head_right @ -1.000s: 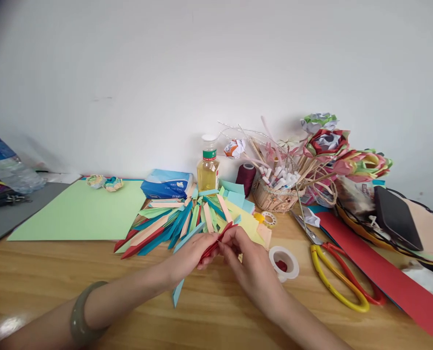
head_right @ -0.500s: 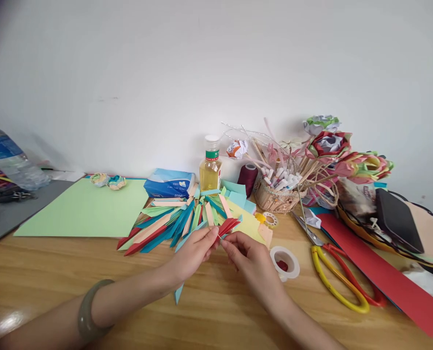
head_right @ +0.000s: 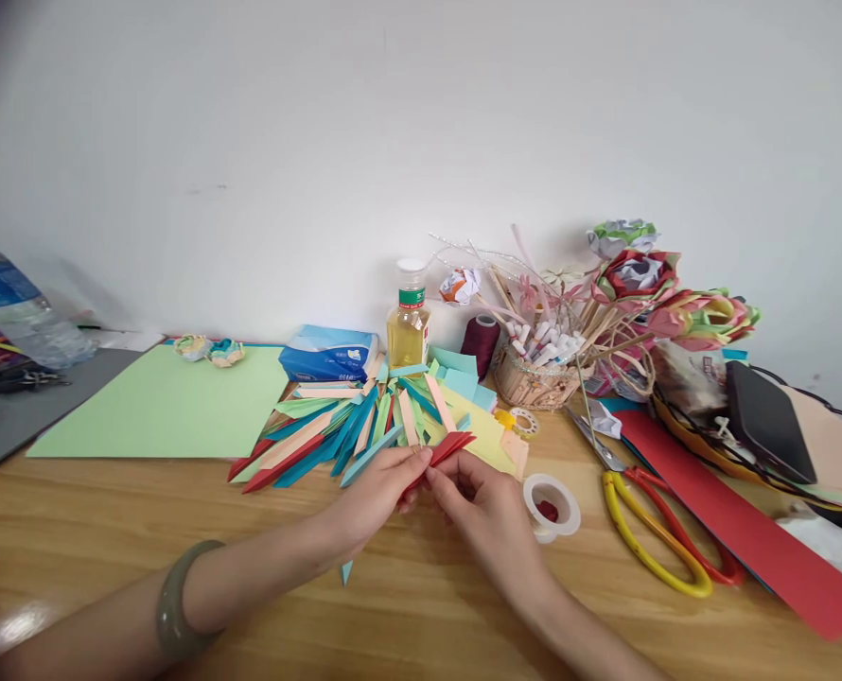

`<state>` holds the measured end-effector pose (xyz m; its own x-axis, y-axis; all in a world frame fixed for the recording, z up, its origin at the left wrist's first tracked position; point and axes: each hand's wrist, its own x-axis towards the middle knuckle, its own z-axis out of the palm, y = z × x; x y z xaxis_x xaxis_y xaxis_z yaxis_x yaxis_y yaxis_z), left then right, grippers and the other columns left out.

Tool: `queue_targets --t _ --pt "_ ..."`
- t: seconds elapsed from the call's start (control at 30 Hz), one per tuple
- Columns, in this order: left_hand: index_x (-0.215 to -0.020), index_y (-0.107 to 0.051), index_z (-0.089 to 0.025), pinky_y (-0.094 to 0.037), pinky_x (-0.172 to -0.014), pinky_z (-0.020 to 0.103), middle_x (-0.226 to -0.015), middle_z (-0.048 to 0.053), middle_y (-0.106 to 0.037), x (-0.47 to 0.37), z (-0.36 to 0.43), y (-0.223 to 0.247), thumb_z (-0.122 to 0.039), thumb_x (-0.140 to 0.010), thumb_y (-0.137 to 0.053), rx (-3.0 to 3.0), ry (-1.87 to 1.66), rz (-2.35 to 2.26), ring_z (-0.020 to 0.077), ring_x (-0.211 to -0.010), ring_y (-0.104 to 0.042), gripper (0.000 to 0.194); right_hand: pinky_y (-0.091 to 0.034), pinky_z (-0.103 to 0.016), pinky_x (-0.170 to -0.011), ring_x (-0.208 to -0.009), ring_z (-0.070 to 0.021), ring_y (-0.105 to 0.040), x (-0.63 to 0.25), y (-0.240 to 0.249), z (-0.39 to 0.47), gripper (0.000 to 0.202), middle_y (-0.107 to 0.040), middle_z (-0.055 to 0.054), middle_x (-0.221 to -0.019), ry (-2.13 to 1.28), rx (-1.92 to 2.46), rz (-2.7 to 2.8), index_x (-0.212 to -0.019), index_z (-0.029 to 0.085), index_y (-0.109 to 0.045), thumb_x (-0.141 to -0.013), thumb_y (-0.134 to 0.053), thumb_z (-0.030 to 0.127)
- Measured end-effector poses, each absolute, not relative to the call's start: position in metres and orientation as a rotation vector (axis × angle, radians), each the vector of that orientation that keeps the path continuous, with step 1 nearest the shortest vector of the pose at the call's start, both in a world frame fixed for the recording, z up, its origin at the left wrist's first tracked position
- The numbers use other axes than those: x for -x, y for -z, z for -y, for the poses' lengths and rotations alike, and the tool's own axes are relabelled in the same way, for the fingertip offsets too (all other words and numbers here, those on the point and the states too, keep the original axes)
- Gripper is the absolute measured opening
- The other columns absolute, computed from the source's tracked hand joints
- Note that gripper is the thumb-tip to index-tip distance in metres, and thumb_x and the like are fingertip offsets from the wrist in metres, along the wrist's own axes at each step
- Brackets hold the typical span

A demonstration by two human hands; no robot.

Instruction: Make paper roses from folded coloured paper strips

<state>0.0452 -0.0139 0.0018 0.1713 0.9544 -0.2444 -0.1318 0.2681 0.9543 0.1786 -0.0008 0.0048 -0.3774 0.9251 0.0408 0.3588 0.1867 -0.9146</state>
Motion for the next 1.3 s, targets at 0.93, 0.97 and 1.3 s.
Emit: queue_targets --t 0.93,0.97,1.3 --pt "-0.071 -0.054 -0.013 -0.035 -0.062 0.024 -0.062 -0.001 -0.049 -0.047 0.018 -0.008 -0.027 -0.081 -0.053 -0.555 -1.020 -0.876 0.0095 -0.061 -0.047 0.017 -0.035 -0.053 -0.099 -0.134 -0.0352 -0.019 -0.187 0.013 -0.002 0.118 -0.009 -0.017 -0.148 -0.338 0.902 2.297 -0.142 0.027 0.011 -0.062 -0.076 0.031" --pt "-0.070 -0.054 -0.014 -0.035 -0.061 0.024 -0.062 -0.001 -0.049 -0.048 0.018 -0.007 -0.029 -0.080 -0.055 -0.543 -1.014 -0.846 0.0096 -0.061 -0.047 0.018 -0.037 -0.051 -0.098 -0.134 -0.0346 -0.021 -0.186 0.013 -0.003 0.114 -0.012 -0.017 -0.147 -0.352 0.909 2.298 -0.142 0.026 0.008 -0.064 -0.074 0.029" --pt "-0.069 -0.050 -0.014 -0.035 -0.056 0.023 -0.059 -0.001 -0.050 -0.050 0.022 -0.009 -0.032 -0.080 -0.055 -0.480 -0.991 -0.836 0.0089 -0.054 -0.047 0.021 -0.034 -0.048 -0.102 -0.135 -0.0318 -0.018 -0.186 0.010 -0.002 0.105 -0.015 -0.015 -0.146 -0.450 0.903 2.333 -0.142 0.023 -0.001 -0.064 -0.071 0.032"
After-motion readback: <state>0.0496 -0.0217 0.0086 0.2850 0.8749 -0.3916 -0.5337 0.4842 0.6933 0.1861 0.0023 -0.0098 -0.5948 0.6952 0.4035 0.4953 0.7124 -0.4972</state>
